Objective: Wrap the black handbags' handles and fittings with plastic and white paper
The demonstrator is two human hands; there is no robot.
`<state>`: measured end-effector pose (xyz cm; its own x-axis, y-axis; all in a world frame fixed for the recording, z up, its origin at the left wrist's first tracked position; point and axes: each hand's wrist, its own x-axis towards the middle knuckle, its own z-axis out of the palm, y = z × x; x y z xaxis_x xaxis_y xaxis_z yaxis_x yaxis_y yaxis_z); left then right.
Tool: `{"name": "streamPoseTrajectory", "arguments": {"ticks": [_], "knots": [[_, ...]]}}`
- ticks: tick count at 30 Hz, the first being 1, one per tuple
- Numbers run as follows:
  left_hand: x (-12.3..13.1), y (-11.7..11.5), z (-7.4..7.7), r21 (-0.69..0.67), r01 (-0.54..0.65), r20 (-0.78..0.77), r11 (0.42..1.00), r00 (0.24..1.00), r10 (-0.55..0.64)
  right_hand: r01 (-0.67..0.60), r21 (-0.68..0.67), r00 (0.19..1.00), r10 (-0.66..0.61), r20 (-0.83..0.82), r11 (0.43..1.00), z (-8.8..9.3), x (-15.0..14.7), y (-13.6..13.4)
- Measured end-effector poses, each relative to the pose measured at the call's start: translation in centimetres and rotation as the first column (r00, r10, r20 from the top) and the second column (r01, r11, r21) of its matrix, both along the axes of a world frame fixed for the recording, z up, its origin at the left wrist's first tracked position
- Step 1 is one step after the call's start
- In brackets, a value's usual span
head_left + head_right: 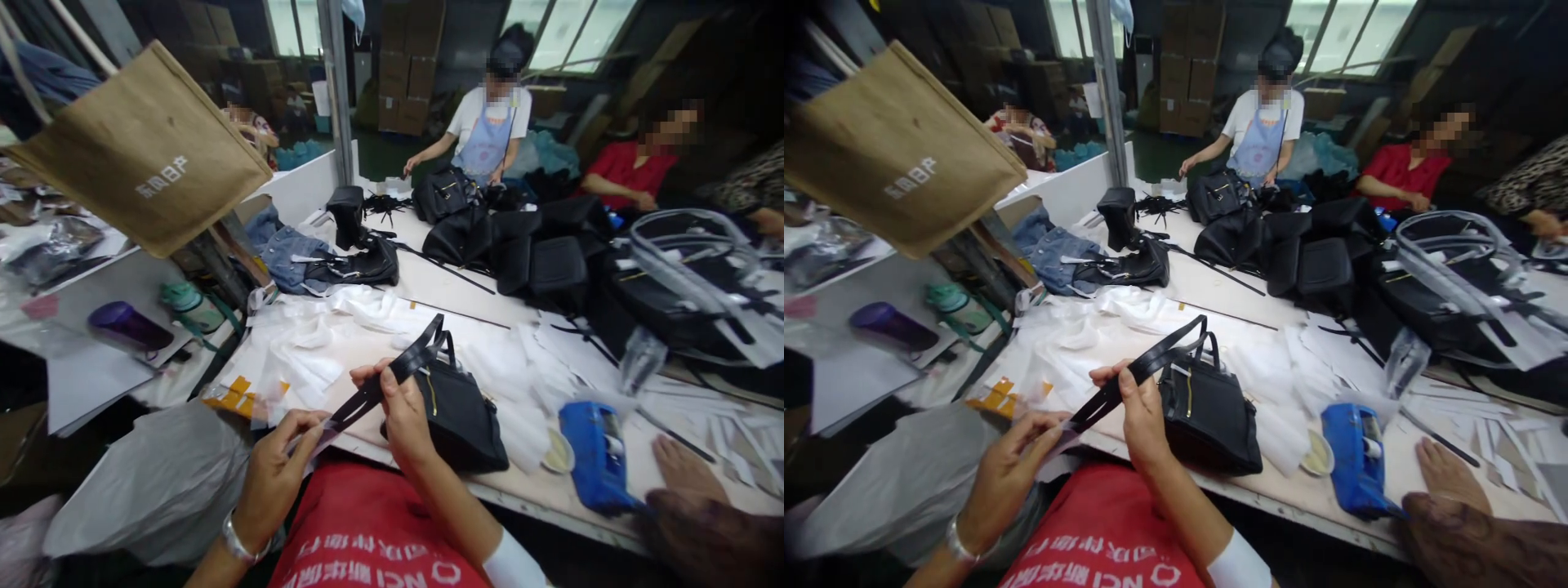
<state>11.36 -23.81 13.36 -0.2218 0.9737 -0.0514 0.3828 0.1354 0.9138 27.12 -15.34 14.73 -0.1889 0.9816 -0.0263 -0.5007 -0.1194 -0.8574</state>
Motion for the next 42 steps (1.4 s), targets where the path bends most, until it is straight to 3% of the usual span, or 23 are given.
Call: {"name": "streamPoseTrajectory", "arguments": {"ticks": [3,9,16,29,33,39,42], "knots": [[1.0,-0.1,1.3,0.040,-0.039,0.026,0.998,0.999,0.038,0.006,0.081,1.000,-0.008,0.018,0.997,1.3,0.7,-0.9],[2.6,-1.1,2.0,-0.005,-0.063,0.333,0.998,0.941,0.062,-0.022,0.080,0.998,0.017,0.063,0.997,2.2,1.7,-2.0],[3.3,-3.8,2.9,0.047,-0.108,0.228,0.993,0.969,0.095,-0.163,0.121,0.981,0.149,0.123,0.979,3.0,2.3,-3.7],[6.0,-6.3,2.7,0.027,-0.189,0.439,0.982,0.884,0.158,-0.351,0.242,0.893,0.246,0.377,0.905,2.8,2.8,-6.6],[6.2,-6.2,2.6,0.040,-0.205,0.503,0.978,0.850,0.158,-0.320,0.227,0.915,0.238,0.327,0.920,1.9,2.3,-7.3],[6.3,-6.1,2.5,0.080,-0.197,0.452,0.977,0.881,0.140,-0.262,0.164,0.950,0.223,0.220,0.951,1.1,2.0,-8.1],[6.1,-6.3,2.3,0.079,-0.190,0.342,0.979,0.927,0.153,-0.248,0.159,0.954,0.212,0.211,0.956,1.2,2.0,-8.3]]}}
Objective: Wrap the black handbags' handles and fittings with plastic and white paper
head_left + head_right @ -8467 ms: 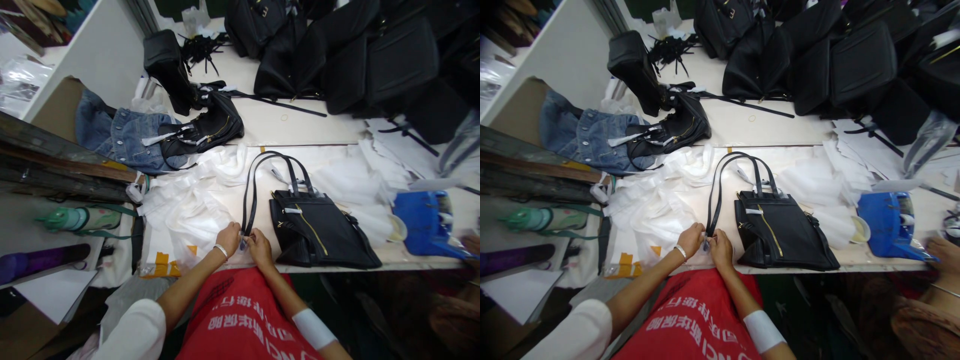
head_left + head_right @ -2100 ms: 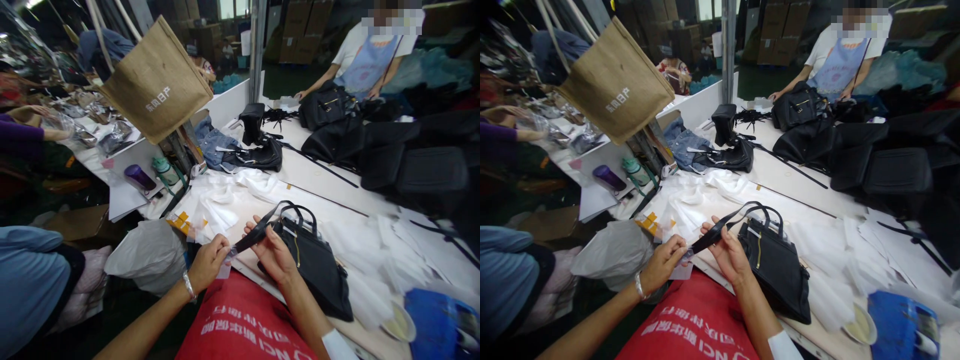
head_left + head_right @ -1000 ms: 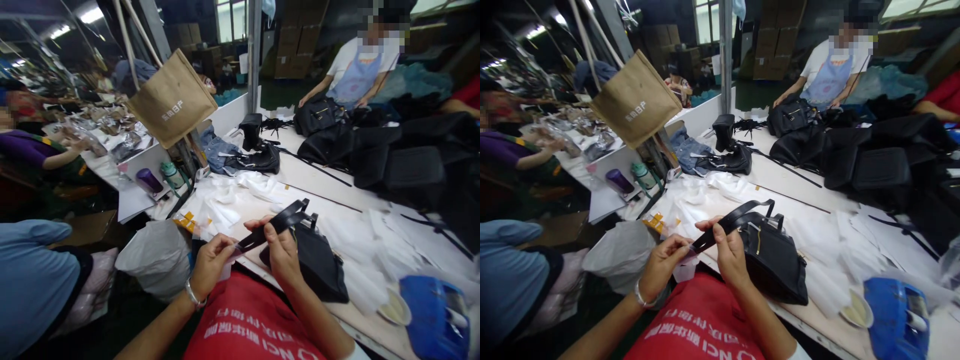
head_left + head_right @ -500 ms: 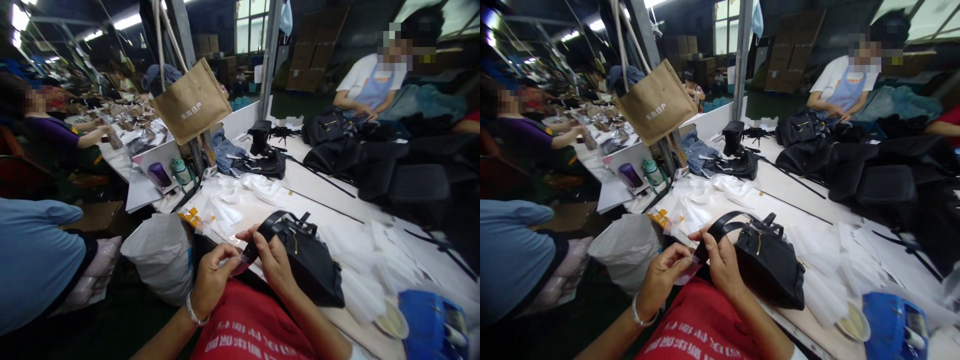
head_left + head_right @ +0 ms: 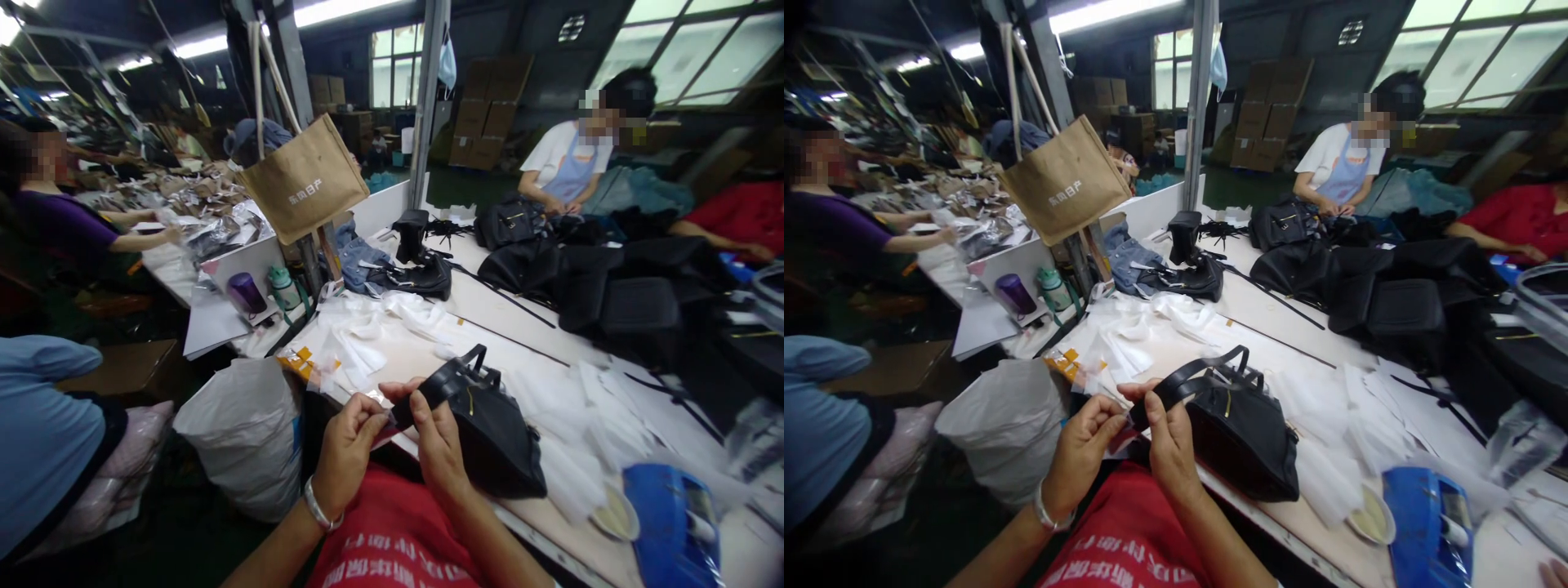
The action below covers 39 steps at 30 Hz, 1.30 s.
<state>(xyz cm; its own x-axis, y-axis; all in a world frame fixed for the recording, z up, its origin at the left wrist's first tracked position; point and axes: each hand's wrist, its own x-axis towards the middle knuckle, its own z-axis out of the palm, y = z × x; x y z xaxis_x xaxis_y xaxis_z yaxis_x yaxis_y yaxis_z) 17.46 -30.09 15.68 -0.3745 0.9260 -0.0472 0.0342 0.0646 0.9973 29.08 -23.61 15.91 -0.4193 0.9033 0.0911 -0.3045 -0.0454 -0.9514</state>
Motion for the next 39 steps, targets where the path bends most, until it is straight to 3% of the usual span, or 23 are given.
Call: {"name": "streamPoseTrajectory", "arguments": {"ticks": [6,15,18,20,23,26,28,32,39], "knots": [[-1.3,-0.1,-0.1,-0.073,0.056,-0.258,0.996,0.963,-0.073,0.004,-0.027,0.998,-0.006,-0.063,1.000,0.2,-0.7,0.3],[-2.2,1.1,1.9,-0.034,0.220,-0.339,0.975,0.915,-0.218,0.081,0.034,0.997,-0.080,-0.020,0.996,0.0,-2.1,-0.7],[-2.2,1.3,1.8,-0.014,0.235,-0.380,0.972,0.898,-0.223,0.138,0.038,0.990,-0.138,0.013,0.990,-1.0,-2.6,-0.9],[-2.4,1.5,1.3,-0.007,0.239,-0.382,0.971,0.897,-0.223,0.110,0.000,0.993,-0.110,0.032,0.994,-1.7,-2.5,-0.7],[-3.2,1.8,-0.1,-0.085,0.297,-0.170,0.951,0.936,-0.307,-0.134,-0.141,0.991,0.132,-0.022,0.981,-2.3,-1.5,0.1],[-4.0,2.1,-1.6,-0.149,0.387,0.154,0.910,0.918,-0.365,-0.412,-0.204,0.911,0.391,-0.134,0.888,-2.3,-0.2,1.2],[-4.3,2.3,-2.3,-0.151,0.394,0.242,0.907,0.904,-0.353,-0.502,-0.186,0.864,0.481,-0.148,0.845,-2.4,0.2,1.7],[-4.1,2.9,-2.5,-0.163,0.394,0.298,0.904,0.894,-0.336,-0.495,-0.152,0.869,0.487,-0.088,0.856,-3.1,-0.4,2.3],[-3.4,3.0,-2.5,-0.159,0.435,0.444,0.887,0.833,-0.329,-0.253,-0.128,0.944,0.273,0.183,0.959,-5.4,-0.6,3.2]]}}
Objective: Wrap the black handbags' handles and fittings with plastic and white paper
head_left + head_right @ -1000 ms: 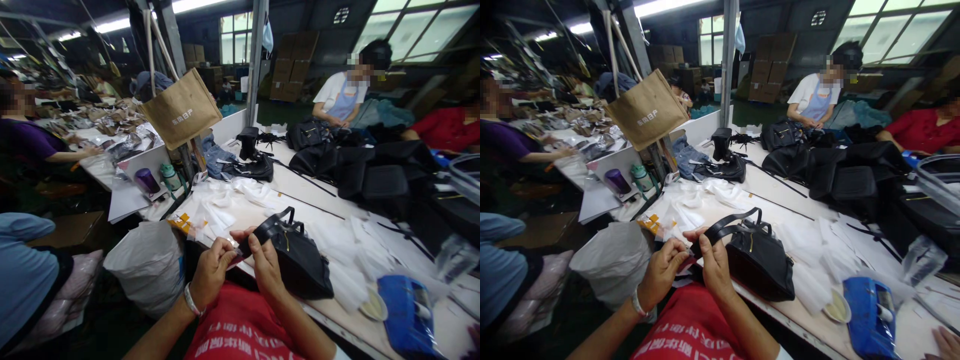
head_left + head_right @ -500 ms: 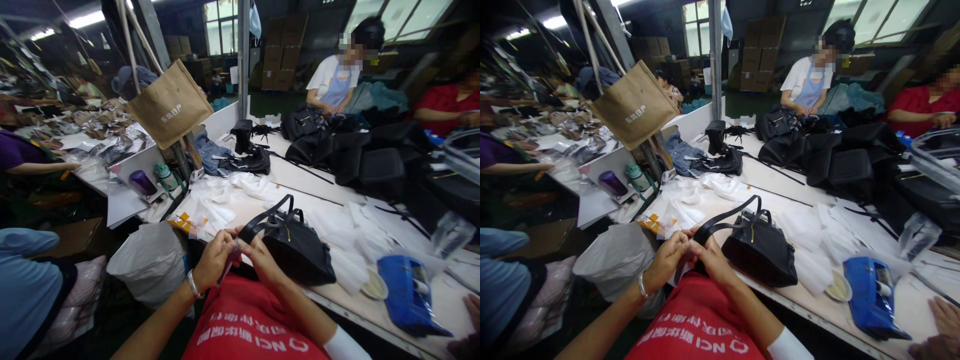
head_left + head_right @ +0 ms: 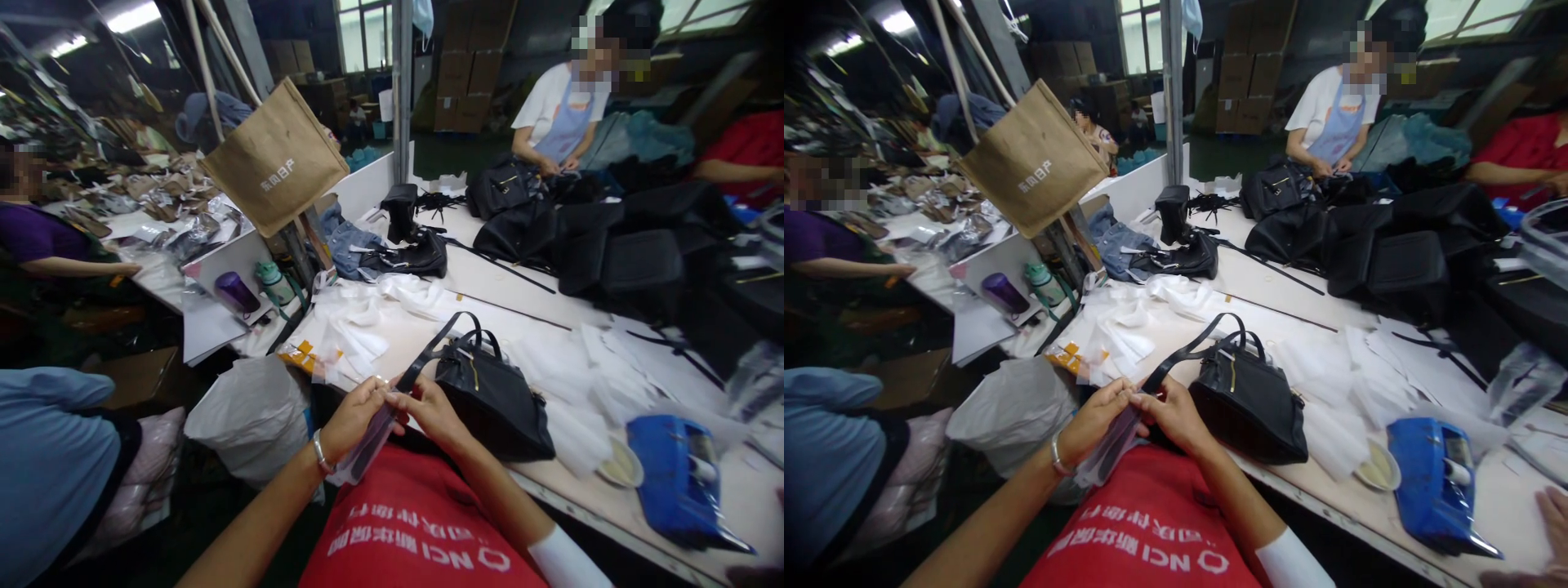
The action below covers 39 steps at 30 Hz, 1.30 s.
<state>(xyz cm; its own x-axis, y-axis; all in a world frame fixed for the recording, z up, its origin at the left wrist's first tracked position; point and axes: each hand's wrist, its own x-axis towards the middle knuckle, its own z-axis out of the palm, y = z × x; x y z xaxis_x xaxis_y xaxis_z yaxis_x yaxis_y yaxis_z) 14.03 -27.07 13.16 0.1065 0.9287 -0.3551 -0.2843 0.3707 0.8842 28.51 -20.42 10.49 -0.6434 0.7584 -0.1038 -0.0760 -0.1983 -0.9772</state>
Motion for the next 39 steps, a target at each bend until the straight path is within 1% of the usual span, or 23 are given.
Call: {"name": "streamPoseTrajectory", "arguments": {"ticks": [2,4,9,12,15,18,20,21,23,25,28,31,33,35,37,39], "knots": [[0.0,-0.1,-0.1,-0.014,-0.003,0.045,1.000,0.999,0.003,0.051,0.022,0.997,-0.052,0.055,0.998,-0.7,0.3,0.3],[0.0,-0.2,-0.2,-0.033,0.014,0.056,0.999,0.998,-0.012,0.068,0.011,0.996,-0.069,0.060,0.998,-1.3,0.5,0.4],[0.6,-0.1,-0.6,-0.049,0.066,-0.019,0.997,0.998,-0.067,0.085,-0.102,0.996,-0.085,-0.001,0.991,-2.4,1.2,0.0],[1.3,0.1,-1.0,-0.060,0.046,-0.084,0.997,0.995,-0.051,0.059,-0.170,0.997,-0.068,-0.047,0.984,-2.7,1.7,-0.3],[1.4,0.2,-1.3,-0.056,0.020,-0.145,0.998,0.989,-0.028,-0.006,-0.258,0.987,-0.035,-0.154,0.966,-2.9,2.2,-0.3],[0.8,0.3,-1.2,-0.018,0.002,-0.190,1.000,0.982,-0.005,0.007,-0.320,0.977,-0.074,-0.198,0.947,-3.1,2.6,-0.4],[0.1,0.4,-0.8,-0.007,-0.033,-0.209,0.999,0.977,0.031,0.008,-0.347,0.977,-0.081,-0.197,0.938,-3.2,2.7,-0.7],[-0.3,0.4,-0.5,-0.004,-0.060,-0.217,0.998,0.974,0.057,-0.011,-0.358,0.979,-0.064,-0.195,0.934,-3.2,2.7,-0.8],[-0.9,0.4,0.4,-0.005,-0.106,-0.226,0.994,0.969,0.102,-0.063,-0.379,0.979,-0.016,-0.201,0.923,-3.1,2.5,-1.2],[-1.3,0.2,1.5,-0.028,-0.117,-0.210,0.993,0.972,0.109,-0.082,-0.389,0.976,-0.004,-0.216,0.918,-2.9,2.3,-1.5],[-1.9,-0.6,3.3,-0.132,-0.045,-0.161,0.990,0.987,0.024,-0.031,-0.357,0.974,-0.051,-0.219,0.934,-2.9,1.8,-1.6],[-2.7,-1.8,4.8,-0.210,0.055,-0.167,0.976,0.982,-0.091,0.051,-0.259,0.984,-0.092,-0.149,0.965,-3.4,1.1,-1.2],[-3.1,-2.6,5.2,-0.199,0.095,-0.256,0.975,0.956,-0.145,0.121,-0.184,0.988,-0.137,-0.075,0.975,-3.7,0.4,-0.9],[-3.1,-3.1,5.2,-0.148,0.110,-0.412,0.983,0.897,-0.163,0.160,-0.144,0.985,-0.168,-0.047,0.977,-3.5,-0.4,-0.8],[-2.5,-3.4,4.9,-0.071,0.123,-0.576,0.990,0.805,-0.141,0.134,-0.177,0.983,-0.153,-0.099,0.975,-2.7,-1.1,-0.8],[-1.6,-3.5,4.3,-0.003,0.159,-0.682,0.987,0.721,-0.118,0.052,-0.259,0.979,-0.101,-0.178,0.964,-1.5,-1.5,-0.9]]}}
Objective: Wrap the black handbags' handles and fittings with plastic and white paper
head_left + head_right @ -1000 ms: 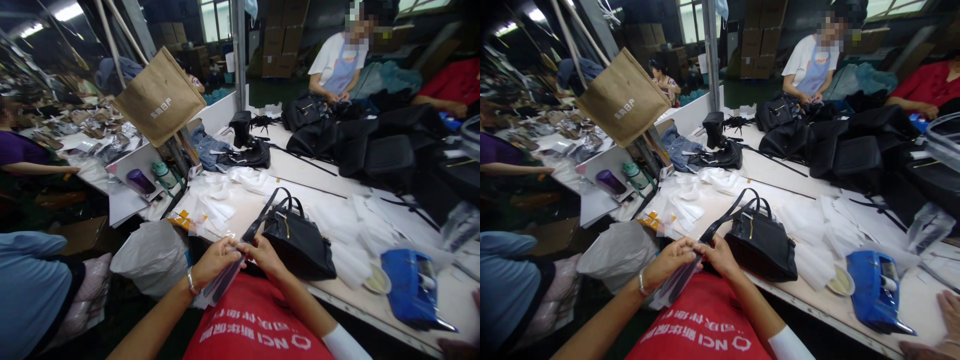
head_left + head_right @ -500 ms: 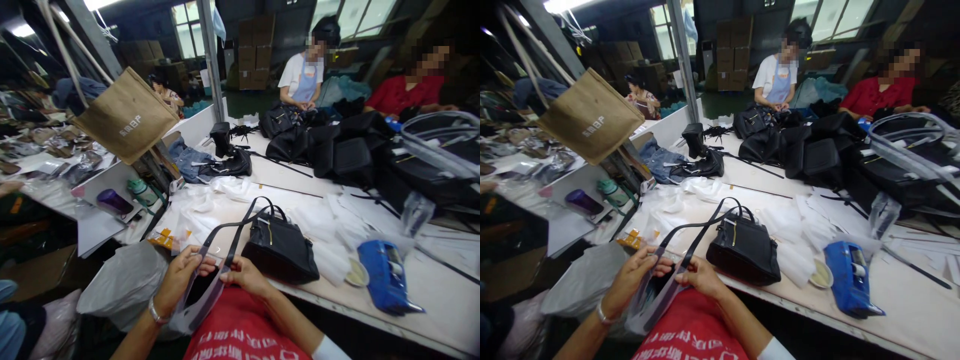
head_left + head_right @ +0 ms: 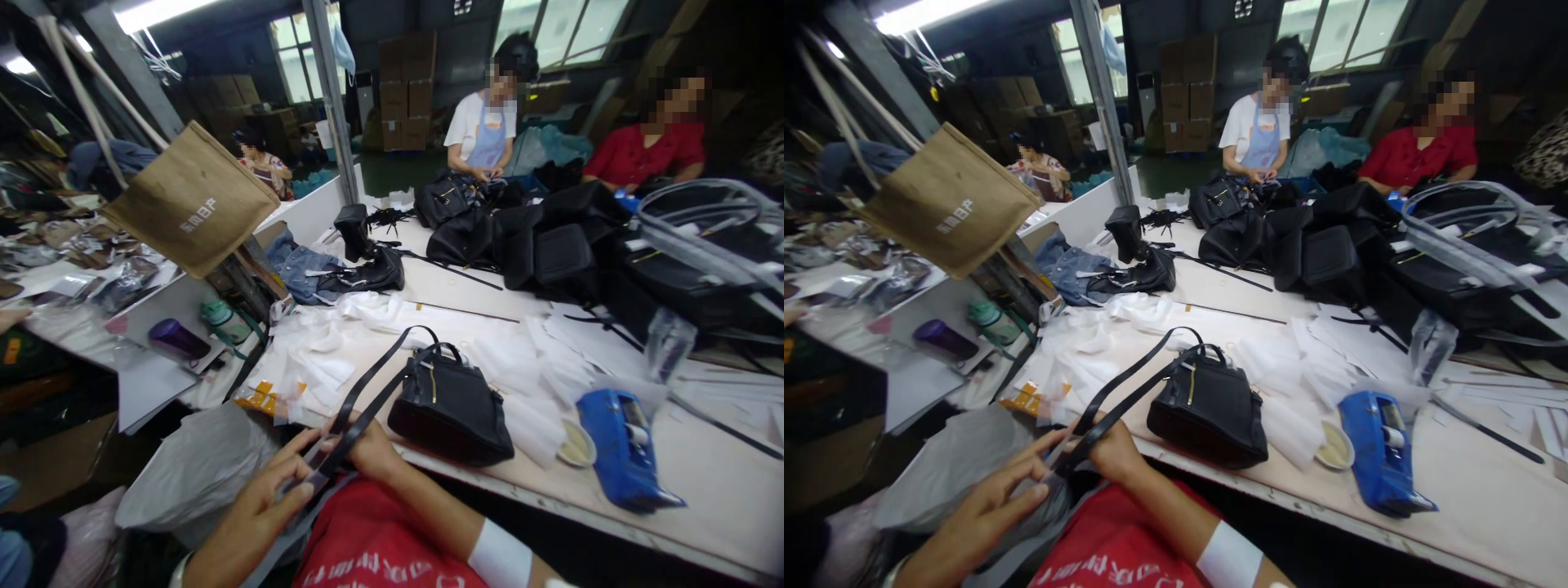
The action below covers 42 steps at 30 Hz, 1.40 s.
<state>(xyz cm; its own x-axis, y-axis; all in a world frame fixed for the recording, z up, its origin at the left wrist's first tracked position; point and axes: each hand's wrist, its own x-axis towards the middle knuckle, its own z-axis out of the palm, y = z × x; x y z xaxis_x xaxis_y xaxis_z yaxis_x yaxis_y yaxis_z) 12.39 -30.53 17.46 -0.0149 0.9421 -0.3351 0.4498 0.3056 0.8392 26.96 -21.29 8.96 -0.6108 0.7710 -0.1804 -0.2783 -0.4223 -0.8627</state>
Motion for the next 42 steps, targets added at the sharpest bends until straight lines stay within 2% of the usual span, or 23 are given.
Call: {"name": "streamPoseTrajectory", "arguments": {"ticks": [4,8,14,16,19,22,24,27,30,33,36,38,42], "knots": [[1.6,0.3,-1.0,0.105,0.079,-0.075,0.991,0.995,-0.072,-0.075,-0.097,0.995,0.068,-0.074,0.992,1.5,-0.1,-0.1],[1.7,0.3,-1.3,0.153,0.084,-0.162,0.985,0.985,-0.059,-0.088,-0.053,0.993,0.083,-0.087,0.995,1.1,0.6,-0.2],[1.6,-0.1,-1.7,0.209,0.048,-0.214,0.977,0.977,-0.002,-0.241,-0.178,0.946,0.190,-0.261,0.954,0.5,3.1,-1.7],[1.7,-0.2,-2.0,0.217,0.059,-0.202,0.974,0.979,-0.014,-0.208,-0.167,0.963,0.173,-0.205,0.964,0.3,3.3,-2.3],[2.0,-0.1,-2.6,0.219,0.051,-0.161,0.974,0.987,-0.016,-0.105,-0.070,0.993,0.100,-0.067,0.992,0.0,2.9,-2.6],[2.3,0.1,-3.0,0.191,0.033,-0.084,0.981,0.996,-0.018,-0.063,-0.009,0.998,0.063,0.007,0.998,-0.1,2.6,-2.5],[2.3,0.1,-3.1,0.177,-0.009,-0.018,0.984,1.000,0.012,-0.052,-0.018,0.999,0.052,0.015,0.999,0.0,3.0,-2.3],[2.3,-0.1,-3.1,0.149,-0.137,0.092,0.979,0.988,0.124,0.003,-0.034,1.000,-0.003,0.002,0.999,0.0,4.1,-2.2],[2.1,-0.2,-3.4,0.070,-0.237,0.249,0.969,0.945,0.213,0.051,-0.043,0.998,-0.052,-0.021,0.998,-0.3,4.7,-2.1],[1.4,-0.2,-4.6,-0.048,-0.271,0.436,0.961,0.860,0.265,0.047,-0.092,0.994,-0.055,-0.090,0.995,-1.2,4.6,-2.1],[0.6,-0.1,-6.1,-0.193,-0.213,0.592,0.958,0.753,0.287,-0.031,-0.135,0.991,0.013,-0.134,0.990,-2.3,4.2,-2.1],[0.2,0.0,-6.8,-0.243,-0.173,0.668,0.955,0.684,0.294,-0.075,-0.123,0.990,0.060,-0.124,0.990,-3.0,3.9,-2.2],[0.3,0.3,-7.5,-0.316,-0.097,0.740,0.944,0.598,0.309,-0.020,-0.091,0.995,0.011,-0.095,0.996,-3.6,3.8,-2.3]]}}
